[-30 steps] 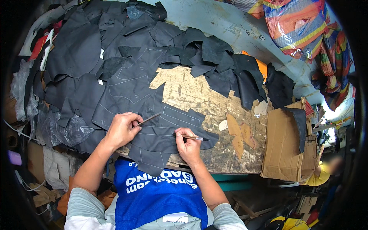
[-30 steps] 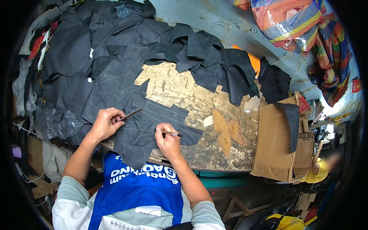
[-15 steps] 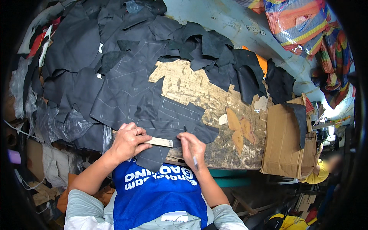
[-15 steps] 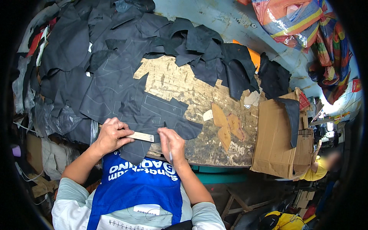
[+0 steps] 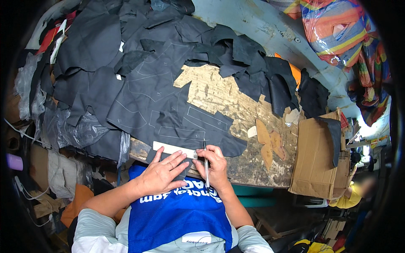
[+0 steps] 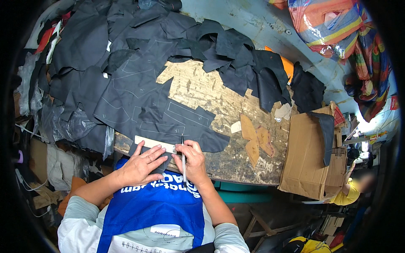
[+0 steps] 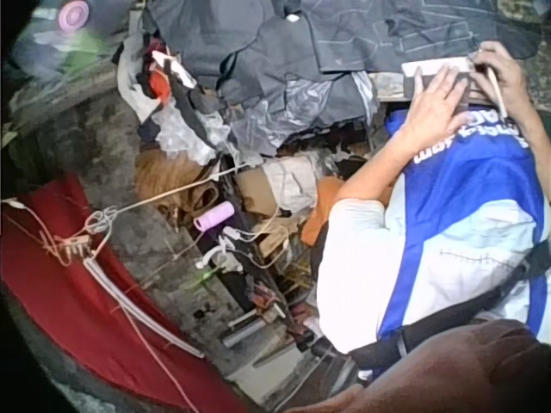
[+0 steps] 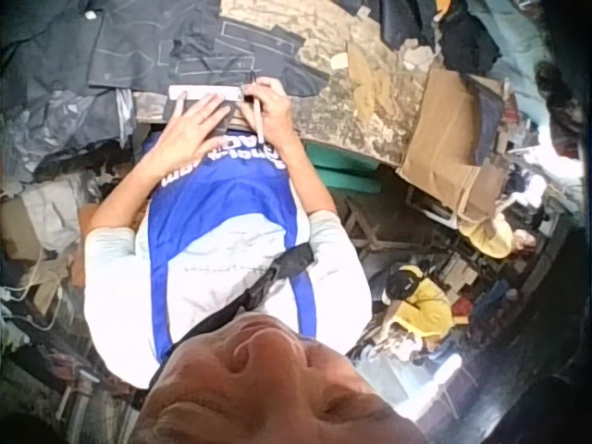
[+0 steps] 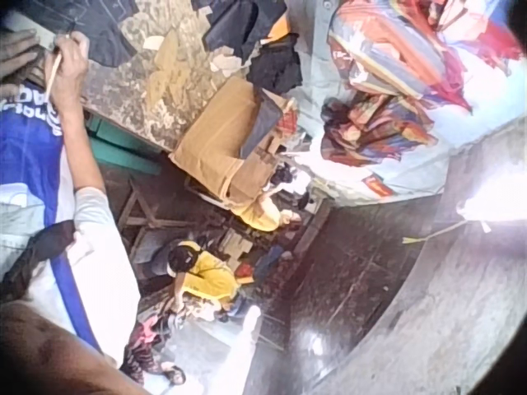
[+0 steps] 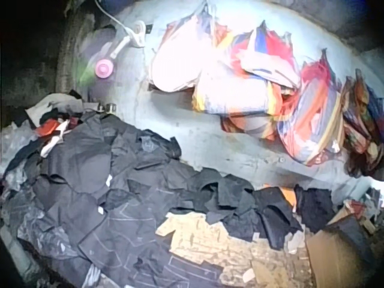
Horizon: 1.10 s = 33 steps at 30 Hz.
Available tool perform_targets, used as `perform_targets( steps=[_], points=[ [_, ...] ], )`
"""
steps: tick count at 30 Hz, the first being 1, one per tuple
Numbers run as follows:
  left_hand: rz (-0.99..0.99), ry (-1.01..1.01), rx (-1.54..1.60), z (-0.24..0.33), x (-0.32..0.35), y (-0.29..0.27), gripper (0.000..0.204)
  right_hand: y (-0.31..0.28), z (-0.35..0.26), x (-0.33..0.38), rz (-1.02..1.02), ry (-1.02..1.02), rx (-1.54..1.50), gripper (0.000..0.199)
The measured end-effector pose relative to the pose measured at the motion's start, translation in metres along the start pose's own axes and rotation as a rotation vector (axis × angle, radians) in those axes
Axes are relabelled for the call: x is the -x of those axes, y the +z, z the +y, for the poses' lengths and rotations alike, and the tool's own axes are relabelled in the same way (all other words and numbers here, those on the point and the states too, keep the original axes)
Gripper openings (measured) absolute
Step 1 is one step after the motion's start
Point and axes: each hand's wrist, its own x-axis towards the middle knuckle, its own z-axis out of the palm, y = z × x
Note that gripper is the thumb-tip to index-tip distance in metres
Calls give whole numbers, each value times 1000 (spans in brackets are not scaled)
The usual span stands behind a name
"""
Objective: The person lays out black fabric on a worktable, uses a cardboard template and a white marker to trace outlines, then cuts the fabric along the marked lines with scissors. The cut pieces are stacked on the table.
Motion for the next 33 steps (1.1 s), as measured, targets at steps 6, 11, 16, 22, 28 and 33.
perform_targets(
  steps=[6, 11, 16, 22, 28, 33],
  points=[
    [22, 41, 23, -2, -1, 6, 61, -2, 2, 2, 7, 101, -81, 29],
    [12, 36, 29, -2, 0, 8, 61, -6, 5, 1, -27, 108, -87, 29],
    [36, 23, 34, -1, -1, 7, 62, -7, 5, 1, -19, 106, -80, 27],
    [36, 1, 39, 0, -3, 7, 65, -5, 3, 1, -20, 130, -74, 26],
    [23, -7, 25, 0, -5, 3, 64, -5, 2, 1, -21, 102, -48, 24],
    [-19, -25, -52, 4, -3, 1, 64, -10, -8, -16, -30, 321, -220, 15]
  ],
)
